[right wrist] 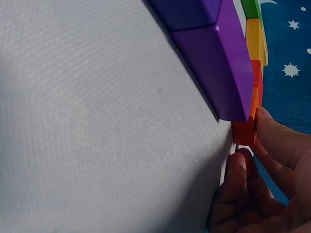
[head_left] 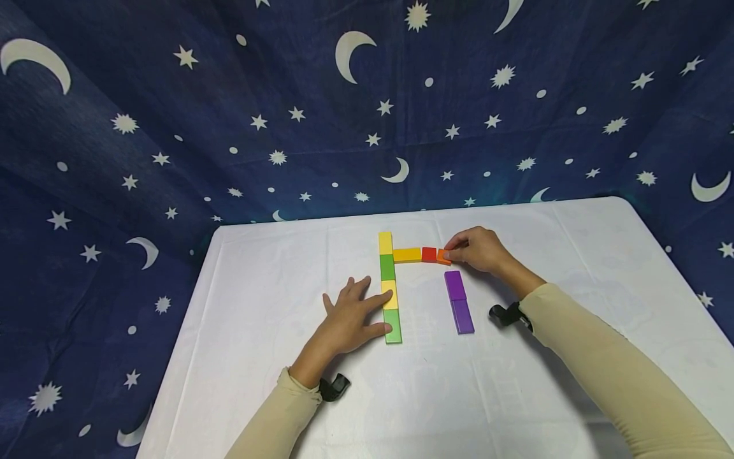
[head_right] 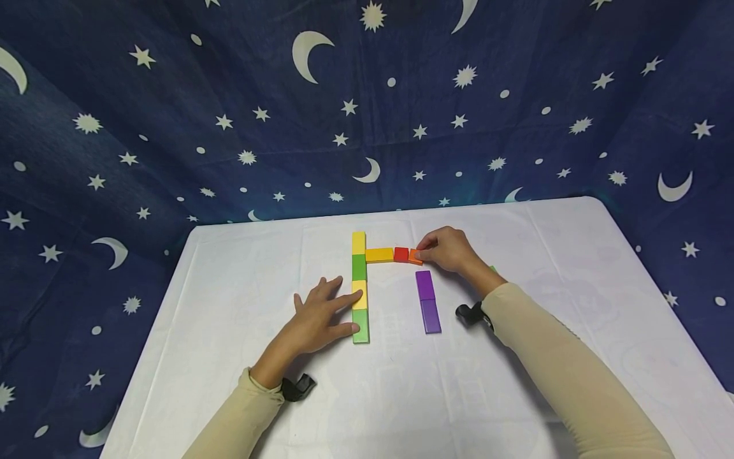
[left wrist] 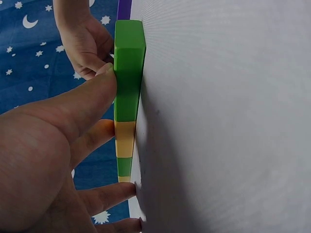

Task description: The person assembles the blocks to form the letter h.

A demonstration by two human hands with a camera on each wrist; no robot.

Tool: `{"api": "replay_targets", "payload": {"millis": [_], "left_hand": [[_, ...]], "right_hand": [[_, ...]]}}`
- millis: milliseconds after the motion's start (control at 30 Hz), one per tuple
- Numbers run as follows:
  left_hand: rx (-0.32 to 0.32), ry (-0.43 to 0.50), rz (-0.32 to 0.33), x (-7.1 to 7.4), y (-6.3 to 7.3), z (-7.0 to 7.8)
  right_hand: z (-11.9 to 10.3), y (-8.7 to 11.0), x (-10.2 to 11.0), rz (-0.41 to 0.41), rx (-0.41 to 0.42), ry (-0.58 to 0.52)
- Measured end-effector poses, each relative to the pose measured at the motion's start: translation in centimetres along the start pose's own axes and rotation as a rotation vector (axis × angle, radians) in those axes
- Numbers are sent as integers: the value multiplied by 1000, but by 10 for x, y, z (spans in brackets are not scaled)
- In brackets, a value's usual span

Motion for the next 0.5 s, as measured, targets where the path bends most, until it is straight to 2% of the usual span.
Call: {"api": "replay_targets", "payload": {"millis": [500], "left_hand": [[1, 5, -7, 0, 0, 0]], "right_hand": [[2, -2, 0, -10, -24, -16]]}}
Point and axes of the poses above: each hand's wrist, its own y-axis away from the middle knuckle, its own x-axis out of the back of the hand, z = x × y, the point moved 5 cm from there along -y, towards the middle knuckle, and after that the axes turned 7 degrees about -z, right-handed, at the moved point
